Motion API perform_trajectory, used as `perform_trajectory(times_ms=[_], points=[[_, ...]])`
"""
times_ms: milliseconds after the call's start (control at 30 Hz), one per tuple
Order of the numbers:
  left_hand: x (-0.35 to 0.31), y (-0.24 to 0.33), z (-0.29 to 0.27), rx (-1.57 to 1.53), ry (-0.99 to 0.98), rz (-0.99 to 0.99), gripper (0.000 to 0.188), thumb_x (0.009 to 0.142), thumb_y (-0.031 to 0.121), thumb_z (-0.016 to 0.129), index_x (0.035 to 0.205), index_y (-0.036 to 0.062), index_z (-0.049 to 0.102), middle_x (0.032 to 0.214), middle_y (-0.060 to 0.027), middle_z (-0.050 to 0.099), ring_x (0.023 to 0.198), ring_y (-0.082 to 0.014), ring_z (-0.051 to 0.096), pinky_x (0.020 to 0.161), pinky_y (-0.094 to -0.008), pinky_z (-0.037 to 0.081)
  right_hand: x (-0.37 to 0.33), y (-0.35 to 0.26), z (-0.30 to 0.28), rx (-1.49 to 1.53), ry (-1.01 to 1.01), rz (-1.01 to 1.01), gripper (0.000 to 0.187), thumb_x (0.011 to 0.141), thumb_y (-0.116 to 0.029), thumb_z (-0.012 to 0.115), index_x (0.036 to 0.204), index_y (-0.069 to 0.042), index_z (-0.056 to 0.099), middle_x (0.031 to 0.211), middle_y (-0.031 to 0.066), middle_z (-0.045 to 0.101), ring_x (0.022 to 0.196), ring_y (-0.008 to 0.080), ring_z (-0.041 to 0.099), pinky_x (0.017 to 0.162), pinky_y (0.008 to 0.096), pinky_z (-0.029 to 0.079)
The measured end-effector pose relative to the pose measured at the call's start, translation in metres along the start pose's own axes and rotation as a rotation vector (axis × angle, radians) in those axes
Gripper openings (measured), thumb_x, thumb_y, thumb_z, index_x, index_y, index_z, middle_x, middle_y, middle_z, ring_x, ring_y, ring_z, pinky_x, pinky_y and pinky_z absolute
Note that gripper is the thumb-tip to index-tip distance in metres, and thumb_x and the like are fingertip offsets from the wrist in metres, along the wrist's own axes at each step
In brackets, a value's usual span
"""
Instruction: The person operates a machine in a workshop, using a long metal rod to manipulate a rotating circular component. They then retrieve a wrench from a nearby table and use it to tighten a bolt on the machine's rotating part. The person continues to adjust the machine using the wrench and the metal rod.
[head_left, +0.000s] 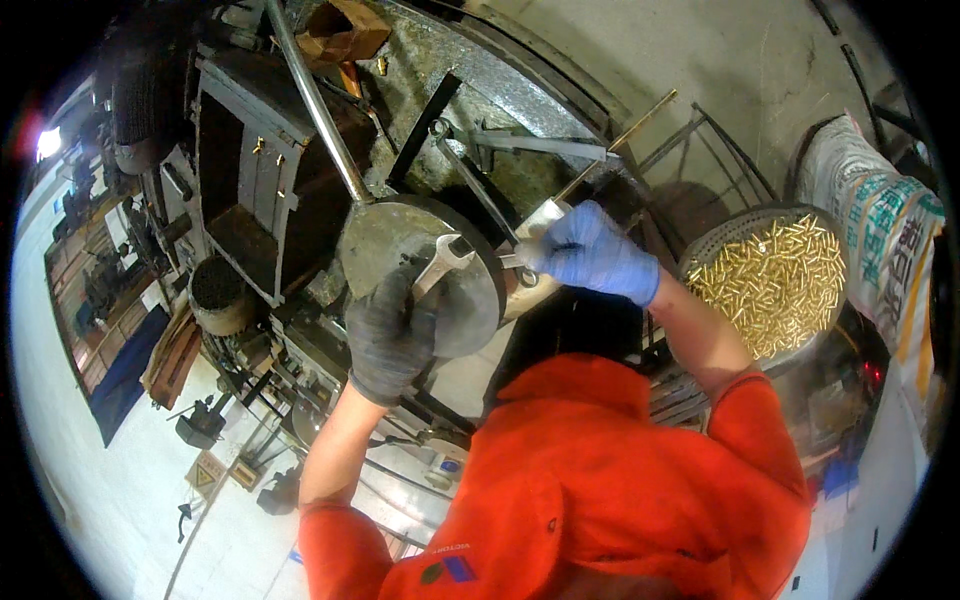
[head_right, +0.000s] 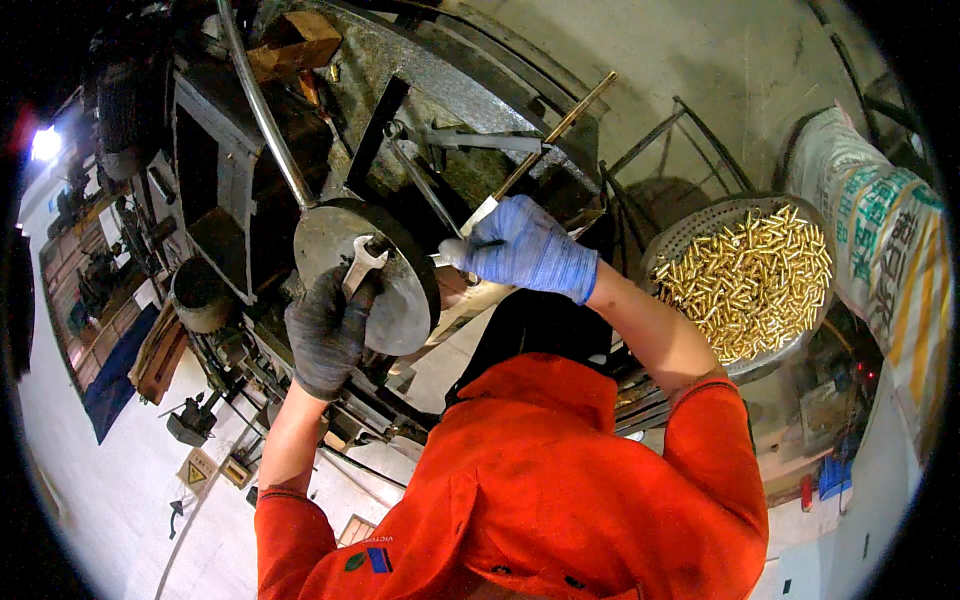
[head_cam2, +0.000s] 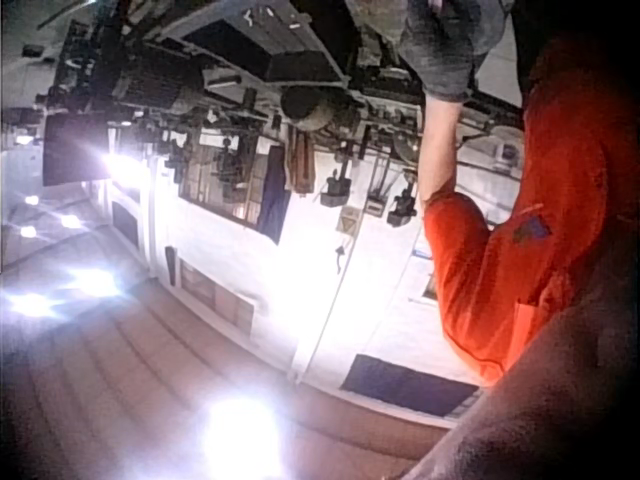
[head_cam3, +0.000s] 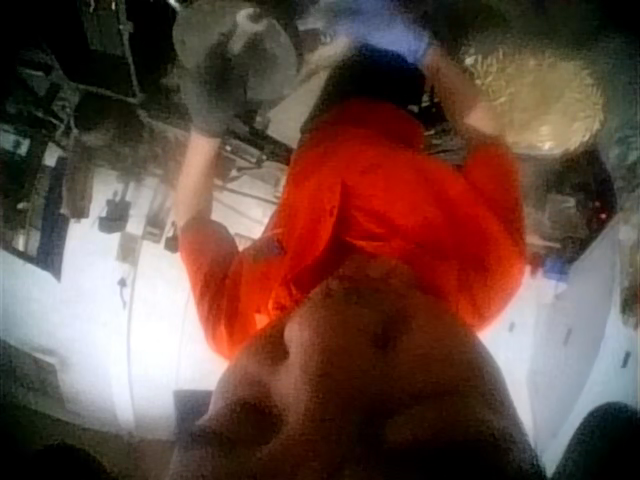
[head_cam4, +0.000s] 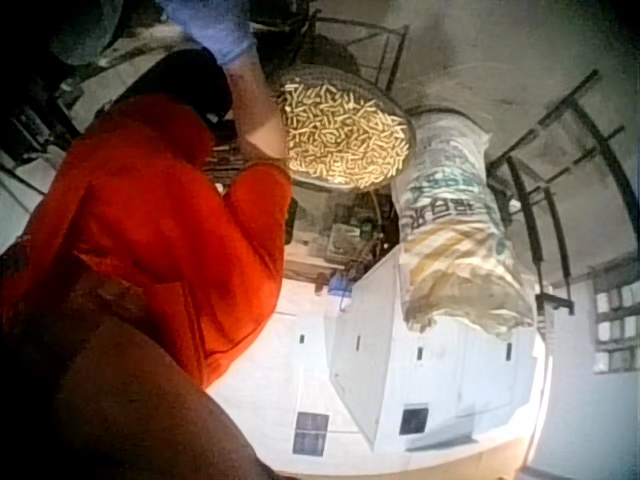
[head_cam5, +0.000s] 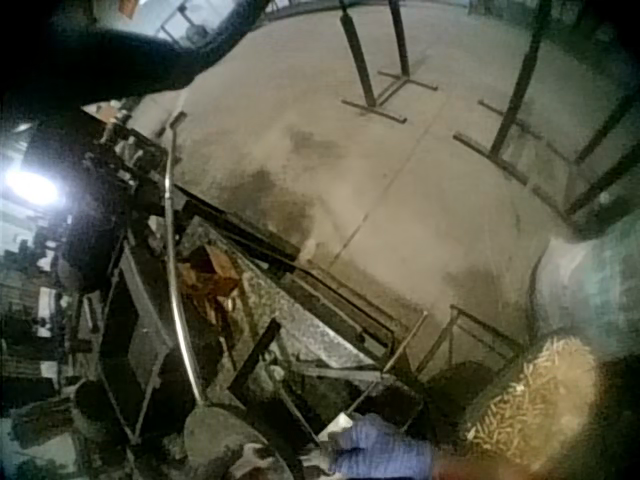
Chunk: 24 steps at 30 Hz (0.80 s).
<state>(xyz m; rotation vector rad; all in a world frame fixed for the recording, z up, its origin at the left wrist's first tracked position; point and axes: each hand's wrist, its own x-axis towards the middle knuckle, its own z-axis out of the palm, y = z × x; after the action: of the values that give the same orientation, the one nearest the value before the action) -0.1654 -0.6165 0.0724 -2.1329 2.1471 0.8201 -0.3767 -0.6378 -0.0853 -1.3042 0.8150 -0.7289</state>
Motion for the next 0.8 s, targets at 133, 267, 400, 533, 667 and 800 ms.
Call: perform_trajectory(times_ms=[133,267,400,533,667,800], points=[[0.003,0.009,-0.005,0.009,-0.006,-0.043,0.02,0.078,0.014,0.067,0.094,0.0019,0.063,0.072,-0.019,0.062,0.062,-0.0284,0.064,0.056,-0.0322,0.047,0.013,-0.014,-0.003,0.107,-0.196,0.191,0.052,0.083,-0.042,0.06,0.054,0.001,0.056,0.044,0.0144,0.041,0.04,0.0242,0.037,0.044,0.0349,0.034],[0.001,0.001,-0.002,-0.021,-0.01,-0.051,0.02,0.078,0.014,0.067,0.093,0.0014,0.063,0.071,-0.0186,0.062,0.061,-0.0277,0.063,0.056,-0.0326,0.047,0.02,-0.019,-0.013,0.019,-0.238,0.223,0.052,0.082,-0.043,0.062,0.055,0.001,0.057,0.045,0.0158,0.04,0.039,0.0234,0.038,0.043,0.0353,0.035],[0.002,-0.001,0.002,-0.112,0.027,-0.033,0.021,0.078,0.014,0.067,0.095,0.0012,0.063,0.068,-0.0176,0.061,0.057,-0.0254,0.06,0.054,-0.032,0.045,0.024,-0.015,-0.014,0.151,-0.247,0.27,0.052,0.08,-0.044,0.063,0.055,0.001,0.058,0.044,0.0143,0.045,0.039,0.0196,0.039,0.043,0.0348,0.036],[0.005,0.008,-0.006,-0.097,-0.041,-0.09,0.022,0.078,0.014,0.067,0.096,0.0013,0.064,0.069,-0.0165,0.062,0.055,-0.0227,0.058,0.054,-0.0302,0.045,0.031,-0.02,-0.023,0.176,-0.34,0.323,0.051,0.08,-0.044,0.064,0.055,0.0,0.059,0.043,0.0112,0.047,0.039,0.0166,0.039,0.043,0.034,0.036],[0.004,0.004,-0.002,-0.081,0.007,-0.076,0.021,0.079,0.015,0.066,0.095,0.0013,0.064,0.066,-0.0154,0.061,0.053,-0.02,0.056,0.053,-0.0294,0.043,0.029,-0.018,-0.031,-0.039,-0.332,0.314,0.053,0.082,-0.047,0.06,0.056,0.0,0.06,0.046,0.0156,0.046,0.039,0.0214,0.04,0.045,0.0348,0.037],[0.004,0.005,-0.003,-0.111,-0.016,-0.12,0.022,0.079,0.016,0.066,0.096,0.0015,0.064,0.065,-0.015,0.06,0.052,-0.0179,0.054,0.052,-0.0294,0.043,0.026,-0.019,-0.016,-0.025,-0.306,0.172,0.053,0.082,-0.048,0.057,0.058,-0.002,0.062,0.047,0.017,0.047,0.042,0.0297,0.043,0.047,0.0373,0.038]])
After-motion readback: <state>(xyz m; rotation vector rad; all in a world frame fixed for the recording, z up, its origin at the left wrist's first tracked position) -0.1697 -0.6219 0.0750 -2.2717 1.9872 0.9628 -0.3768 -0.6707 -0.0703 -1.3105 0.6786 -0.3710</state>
